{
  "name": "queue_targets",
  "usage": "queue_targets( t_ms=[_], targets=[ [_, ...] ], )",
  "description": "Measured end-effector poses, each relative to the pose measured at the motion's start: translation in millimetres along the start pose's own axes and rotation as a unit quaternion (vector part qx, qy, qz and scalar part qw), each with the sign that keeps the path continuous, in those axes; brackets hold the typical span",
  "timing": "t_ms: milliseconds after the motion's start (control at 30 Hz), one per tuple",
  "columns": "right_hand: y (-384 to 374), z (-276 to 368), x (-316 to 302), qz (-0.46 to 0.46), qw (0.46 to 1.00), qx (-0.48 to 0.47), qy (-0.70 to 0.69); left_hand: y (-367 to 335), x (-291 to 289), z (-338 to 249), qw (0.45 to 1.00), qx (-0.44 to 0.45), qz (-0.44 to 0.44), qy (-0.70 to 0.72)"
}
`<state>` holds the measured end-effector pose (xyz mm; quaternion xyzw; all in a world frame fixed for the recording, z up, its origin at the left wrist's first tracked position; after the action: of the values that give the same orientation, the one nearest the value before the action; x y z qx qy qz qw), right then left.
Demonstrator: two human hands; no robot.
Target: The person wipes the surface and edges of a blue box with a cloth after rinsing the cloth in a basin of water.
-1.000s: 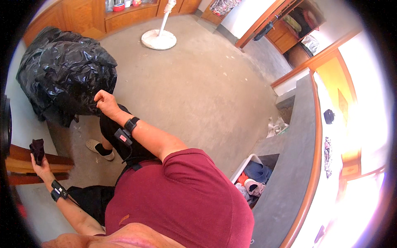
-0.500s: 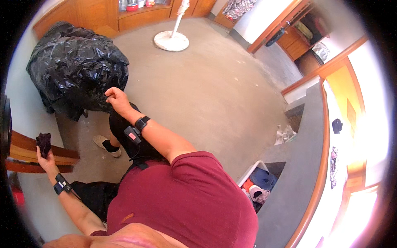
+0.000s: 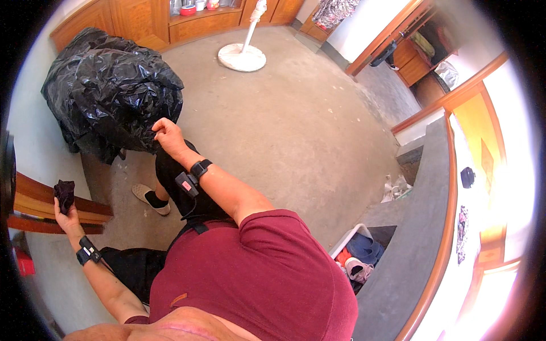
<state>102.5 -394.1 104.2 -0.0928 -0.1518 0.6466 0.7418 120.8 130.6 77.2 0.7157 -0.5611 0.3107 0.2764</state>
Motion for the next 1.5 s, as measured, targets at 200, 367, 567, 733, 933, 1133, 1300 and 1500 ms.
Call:
queue_targets(
  t_ms=[200,367,567,733,933,1133,1300,1500],
  targets=[
    [0.8,-2.5,-3.3,0.008,1.000,0.020,0.010,5.1,3.1,1.5,1.000,0.007,-0.014,-0.008],
    [-1.0,-4.6,-9.5,-0.017,1.000,-0.003,0.009,4.6,3.7,3.6,1.000,0.000,-0.015,-0.008],
    [0.6,-1.0,-6.0,-0.007,1.000,0.015,0.010,5.7,0.6,1.9,1.000,0.001,-0.027,0.003],
    [1.7,-1.9,-9.1,-0.006,1.000,0.014,-0.005,6.8,5.6,4.8,1.000,-0.002,-0.017,0.000],
    [2.6,5.3,-8.0,-0.016,1.000,-0.006,0.012,6.8,0.3,1.0,0.999,0.006,-0.031,-0.016],
    [2.9,2.6,-9.5,-0.015,1.000,-0.002,0.010,8.4,4.6,1.7,1.000,0.005,-0.013,-0.013],
    [1.8,1.6,-9.8,-0.019,1.000,-0.007,0.011,8.4,4.4,1.8,1.000,0.002,-0.005,-0.011],
    [1.8,0.1,-10.3,-0.018,1.000,-0.005,0.019,10.1,4.0,2.2,1.000,0.002,-0.013,-0.011]
  ],
)
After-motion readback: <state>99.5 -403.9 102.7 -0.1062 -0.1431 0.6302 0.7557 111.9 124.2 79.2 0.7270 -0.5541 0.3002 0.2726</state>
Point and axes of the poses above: each hand's wrist, its own y-axis away from the middle knuckle, its own x-axis out of the palm, z = x × y, the point moved 10 cm from there along -y, towards the middle knuckle, and after that the axes turned 4 degrees about z, right-handed, at the moved point
